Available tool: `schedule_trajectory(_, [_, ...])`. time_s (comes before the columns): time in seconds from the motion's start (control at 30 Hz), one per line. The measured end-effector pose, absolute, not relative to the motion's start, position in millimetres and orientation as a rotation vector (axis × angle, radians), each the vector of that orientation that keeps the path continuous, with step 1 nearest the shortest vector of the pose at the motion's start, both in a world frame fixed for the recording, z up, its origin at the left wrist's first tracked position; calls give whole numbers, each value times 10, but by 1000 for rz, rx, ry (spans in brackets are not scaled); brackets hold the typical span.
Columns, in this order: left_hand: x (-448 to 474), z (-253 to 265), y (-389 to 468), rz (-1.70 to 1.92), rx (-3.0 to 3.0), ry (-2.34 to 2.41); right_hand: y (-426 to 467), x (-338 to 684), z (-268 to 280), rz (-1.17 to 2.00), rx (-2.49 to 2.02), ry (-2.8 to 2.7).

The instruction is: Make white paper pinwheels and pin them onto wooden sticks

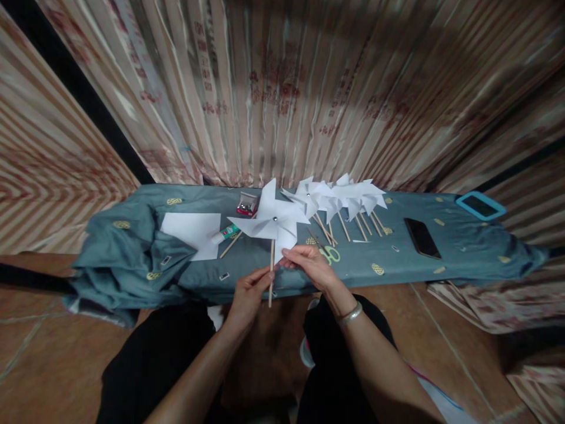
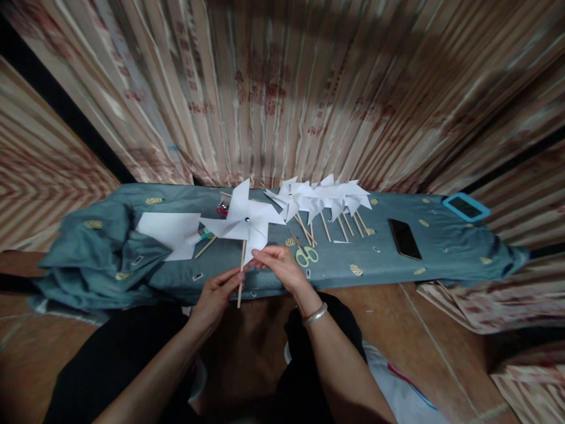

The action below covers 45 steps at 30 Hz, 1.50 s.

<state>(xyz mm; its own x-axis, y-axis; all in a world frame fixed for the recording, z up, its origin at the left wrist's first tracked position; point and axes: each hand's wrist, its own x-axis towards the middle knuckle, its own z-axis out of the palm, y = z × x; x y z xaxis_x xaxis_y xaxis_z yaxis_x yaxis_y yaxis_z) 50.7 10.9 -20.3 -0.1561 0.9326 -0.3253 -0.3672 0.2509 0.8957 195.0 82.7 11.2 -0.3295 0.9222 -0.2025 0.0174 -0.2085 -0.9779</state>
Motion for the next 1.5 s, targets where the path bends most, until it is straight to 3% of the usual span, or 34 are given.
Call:
schedule_trajectory(0.77, [493,-168,70,1269,653,1227,801,1855,111,1769,-1104,-1341])
schedule_trajectory(1.03, [459,-223,71,1249,669,1300,854,2141,263,1595,-1134,-1438])
schedule_trajectory(1.3, [481,-146,24,1187,683,1272,1160,2488,217,1036,-1120,-997])
schedule_trajectory(1.5, [499,-151,2,1129,693,1228,1293,2362,116,1126,-1218,-1049])
